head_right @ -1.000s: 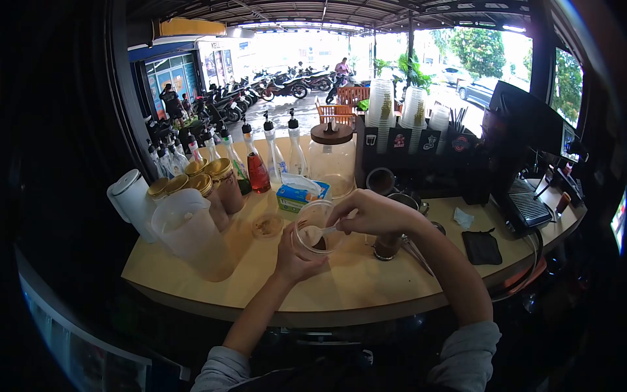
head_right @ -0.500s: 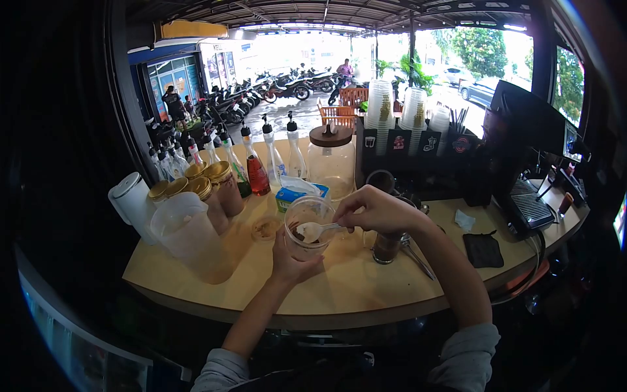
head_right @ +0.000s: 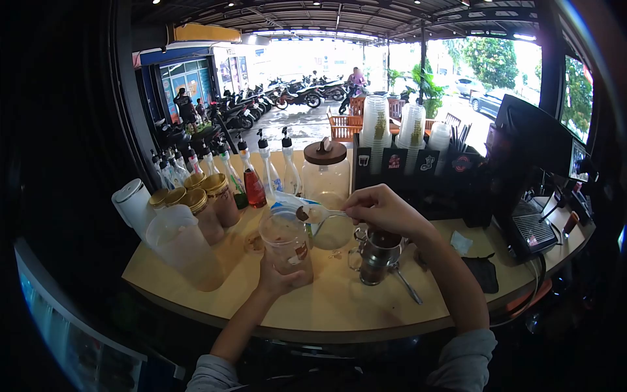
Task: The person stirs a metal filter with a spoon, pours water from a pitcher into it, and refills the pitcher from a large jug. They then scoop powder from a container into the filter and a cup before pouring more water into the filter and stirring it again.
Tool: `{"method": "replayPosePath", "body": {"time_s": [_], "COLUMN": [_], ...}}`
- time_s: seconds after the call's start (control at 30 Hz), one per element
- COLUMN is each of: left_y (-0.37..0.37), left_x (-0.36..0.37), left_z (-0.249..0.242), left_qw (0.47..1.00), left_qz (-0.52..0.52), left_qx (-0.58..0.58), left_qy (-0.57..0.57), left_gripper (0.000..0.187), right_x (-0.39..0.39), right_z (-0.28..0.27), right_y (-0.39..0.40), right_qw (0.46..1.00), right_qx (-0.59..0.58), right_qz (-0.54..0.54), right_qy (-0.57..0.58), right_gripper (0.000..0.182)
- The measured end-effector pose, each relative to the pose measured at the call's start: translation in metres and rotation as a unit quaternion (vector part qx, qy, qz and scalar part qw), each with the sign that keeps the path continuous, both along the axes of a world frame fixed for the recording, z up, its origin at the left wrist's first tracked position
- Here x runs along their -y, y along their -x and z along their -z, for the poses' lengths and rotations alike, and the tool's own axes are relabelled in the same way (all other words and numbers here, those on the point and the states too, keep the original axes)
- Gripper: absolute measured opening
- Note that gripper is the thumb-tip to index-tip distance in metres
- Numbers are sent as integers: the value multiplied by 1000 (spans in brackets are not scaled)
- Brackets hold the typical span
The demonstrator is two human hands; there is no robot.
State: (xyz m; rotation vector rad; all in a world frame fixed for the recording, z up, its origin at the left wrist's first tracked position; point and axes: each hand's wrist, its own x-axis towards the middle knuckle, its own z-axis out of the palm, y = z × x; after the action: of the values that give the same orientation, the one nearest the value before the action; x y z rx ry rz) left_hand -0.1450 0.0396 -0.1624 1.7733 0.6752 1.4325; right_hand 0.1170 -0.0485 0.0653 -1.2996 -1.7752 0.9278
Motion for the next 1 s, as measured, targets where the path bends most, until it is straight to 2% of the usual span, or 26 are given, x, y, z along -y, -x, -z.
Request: {"method": "replayPosePath", "body": {"time_s": [0.17, 0.3, 0.37, 0.43, 0.53, 0.77, 1.0], "left_y": [-3, -1, -6, -6, -10, -10, -7], "left_x": [9, -5, 3, 4, 9, 10, 8], "left_z": [-17, 5, 7, 11, 10, 10, 13], "left_qw": [1000, 996, 987, 993, 989, 993, 992], "left_qz": [6, 51, 71, 49, 47, 22, 21], "left_qx": [-24, -32, 49, 32, 75, 65, 47], "left_qy": [17, 60, 133, 107, 122, 100, 115], "left_gripper": [100, 97, 92, 86, 80, 80, 76], "right_x": [5, 14, 13, 21, 27, 44, 50], "right_z": [-3, -1, 14, 17, 32, 58, 78], "right_y": [-41, -71, -90, -99, -110, -116, -119], "right_qw": [999, 998, 995, 996, 993, 981, 978], "right_qx": [-2, 12, 17, 15, 29, 19, 68], "right_qz": [-1, 64, 45, 73, 87, 171, 162], "right_qy": [-33, 4, -82, -40, -80, -86, -113], "right_gripper": [14, 16, 16, 16, 15, 15, 14]}}
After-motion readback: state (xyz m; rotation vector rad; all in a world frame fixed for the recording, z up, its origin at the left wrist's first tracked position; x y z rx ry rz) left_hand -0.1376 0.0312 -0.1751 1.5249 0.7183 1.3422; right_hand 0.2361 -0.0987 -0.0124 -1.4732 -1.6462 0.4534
